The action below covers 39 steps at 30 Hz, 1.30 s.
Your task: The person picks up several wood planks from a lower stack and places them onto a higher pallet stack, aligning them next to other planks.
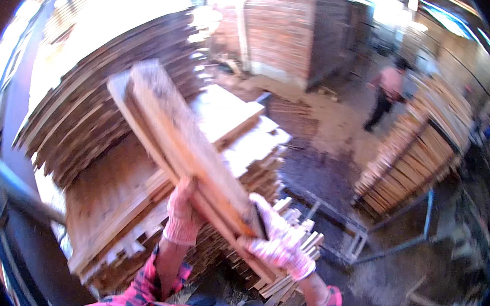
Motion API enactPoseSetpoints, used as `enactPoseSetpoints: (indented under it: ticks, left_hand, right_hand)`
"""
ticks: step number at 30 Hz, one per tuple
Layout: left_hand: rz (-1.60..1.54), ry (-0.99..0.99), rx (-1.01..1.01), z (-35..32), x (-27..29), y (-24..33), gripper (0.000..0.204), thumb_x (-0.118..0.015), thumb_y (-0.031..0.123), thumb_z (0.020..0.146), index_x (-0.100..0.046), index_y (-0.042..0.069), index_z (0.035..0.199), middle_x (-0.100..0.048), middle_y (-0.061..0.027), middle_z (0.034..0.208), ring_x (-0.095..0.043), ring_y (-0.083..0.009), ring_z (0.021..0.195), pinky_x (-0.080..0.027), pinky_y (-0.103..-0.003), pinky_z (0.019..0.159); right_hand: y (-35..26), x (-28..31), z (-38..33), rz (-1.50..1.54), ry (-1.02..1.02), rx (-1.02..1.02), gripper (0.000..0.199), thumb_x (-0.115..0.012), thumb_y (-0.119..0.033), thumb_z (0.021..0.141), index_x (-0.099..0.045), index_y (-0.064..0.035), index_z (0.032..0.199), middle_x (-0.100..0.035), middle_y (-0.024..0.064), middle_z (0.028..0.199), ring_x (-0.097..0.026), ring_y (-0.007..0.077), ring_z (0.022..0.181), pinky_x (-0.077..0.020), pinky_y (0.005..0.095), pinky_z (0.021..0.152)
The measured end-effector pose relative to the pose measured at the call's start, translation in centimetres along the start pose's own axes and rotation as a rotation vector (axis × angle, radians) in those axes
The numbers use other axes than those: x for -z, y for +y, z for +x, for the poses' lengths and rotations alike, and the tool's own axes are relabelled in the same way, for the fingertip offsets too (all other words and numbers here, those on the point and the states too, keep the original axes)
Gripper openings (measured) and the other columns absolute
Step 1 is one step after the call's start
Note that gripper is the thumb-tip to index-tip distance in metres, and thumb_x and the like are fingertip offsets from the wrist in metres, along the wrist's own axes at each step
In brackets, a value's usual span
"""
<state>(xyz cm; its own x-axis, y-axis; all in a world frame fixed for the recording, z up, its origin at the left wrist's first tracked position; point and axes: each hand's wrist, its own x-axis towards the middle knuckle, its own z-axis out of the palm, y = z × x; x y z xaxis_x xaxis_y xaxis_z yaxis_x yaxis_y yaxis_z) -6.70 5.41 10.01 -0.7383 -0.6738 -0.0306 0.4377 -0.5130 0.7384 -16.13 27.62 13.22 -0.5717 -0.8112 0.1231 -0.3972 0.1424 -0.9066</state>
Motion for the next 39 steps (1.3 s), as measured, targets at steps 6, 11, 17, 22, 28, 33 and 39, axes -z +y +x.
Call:
enactPoseSetpoints:
  ticks: [6, 11, 17, 22, 28, 33, 39]
  left_hand:
    - [0.237, -0.203, -0.452, 1.8, -6.4, 20.0, 0.06, -0.075, 0.039, 0.089, -0.056, 0.003, 0.134, -0.065, -0.0119, 0.123, -0.064, -0.026, 0.113, -0.051, -0.044, 0.1]
    - [0.392, -0.269, -0.556, 5.7, -6.3, 30.5, 0.059, -0.076, 0.031, 0.088, -0.054, 0.001, 0.134, -0.066, -0.0127, 0.117, -0.066, -0.0251, 0.105, -0.056, -0.041, 0.091]
    - [0.686, -0.213, -0.435, 11.8, 5.6, 31.6, 0.045, -0.079, 0.021, 0.084, -0.065, 0.005, 0.123, -0.07, -0.0036, 0.113, -0.066, -0.0156, 0.101, -0.054, -0.034, 0.092]
    - [0.645, -0.218, -0.36, 15.4, 12.2, 28.5, 0.061, -0.085, 0.026, 0.079, -0.061, 0.006, 0.132, -0.069, -0.0009, 0.118, -0.063, -0.0137, 0.106, -0.051, -0.032, 0.093]
    - [0.494, -0.217, -0.433, 17.5, 11.3, 31.1, 0.062, -0.086, 0.019, 0.078, -0.059, 0.007, 0.133, -0.069, -0.0009, 0.119, -0.064, -0.0137, 0.107, -0.051, -0.031, 0.096]
    - [0.601, -0.158, -0.345, 16.7, 10.7, 35.8, 0.051, -0.08, 0.013, 0.082, -0.06, 0.007, 0.129, -0.069, -0.0009, 0.108, -0.065, -0.0116, 0.099, -0.054, -0.029, 0.088]
    - [1.174, 0.158, -0.013, 10.8, 16.5, 42.8, 0.063, -0.081, 0.017, 0.073, -0.058, 0.003, 0.13, -0.063, -0.0029, 0.103, -0.062, -0.0142, 0.096, -0.052, -0.031, 0.089]
  right_hand:
    - [-12.9, -1.5, 14.7, 0.107, -0.315, 0.384, 0.089, -0.087, -0.03, 0.071, -0.046, 0.0022, 0.143, -0.061, 0.014, 0.129, -0.055, 0.0215, 0.121, -0.0417, 0.0365, 0.108]
    - [-20.4, -6.6, 25.3, 0.471, -0.548, 0.446, 0.073, -0.086, -0.016, 0.076, -0.048, -0.0001, 0.137, -0.061, 0.0096, 0.124, -0.055, 0.0161, 0.116, -0.0457, 0.0335, 0.104]
    - [-12.6, -17.6, 35.9, 0.599, -0.634, 0.463, 0.08, -0.086, -0.002, 0.07, -0.048, -0.0066, 0.14, -0.06, 0.0068, 0.131, -0.053, 0.0163, 0.123, -0.0421, 0.0332, 0.11]
    - [-7.7, -22.1, 37.5, 0.395, -0.521, 0.322, 0.083, -0.085, -0.01, 0.075, -0.04, -0.0068, 0.145, -0.058, 0.0066, 0.131, -0.052, 0.0163, 0.122, -0.0435, 0.0323, 0.106]
    - [-12.5, -21.4, 38.2, 0.739, -0.526, 0.34, 0.091, -0.091, -0.014, 0.074, -0.039, -0.0081, 0.148, -0.053, 0.0052, 0.139, -0.048, 0.0176, 0.132, -0.039, 0.0346, 0.113]
    - [-12.8, -17.8, 42.9, 0.589, -0.612, 0.349, 0.08, -0.081, -0.004, 0.073, -0.044, -0.0066, 0.144, -0.056, 0.0041, 0.134, -0.051, 0.016, 0.126, -0.0396, 0.0313, 0.11]
    - [-11.8, -9.6, 46.7, -0.333, -0.459, 0.301, 0.085, -0.087, -0.023, 0.065, -0.05, -0.0082, 0.14, -0.062, 0.0097, 0.125, -0.058, 0.0217, 0.118, -0.0433, 0.0329, 0.105]
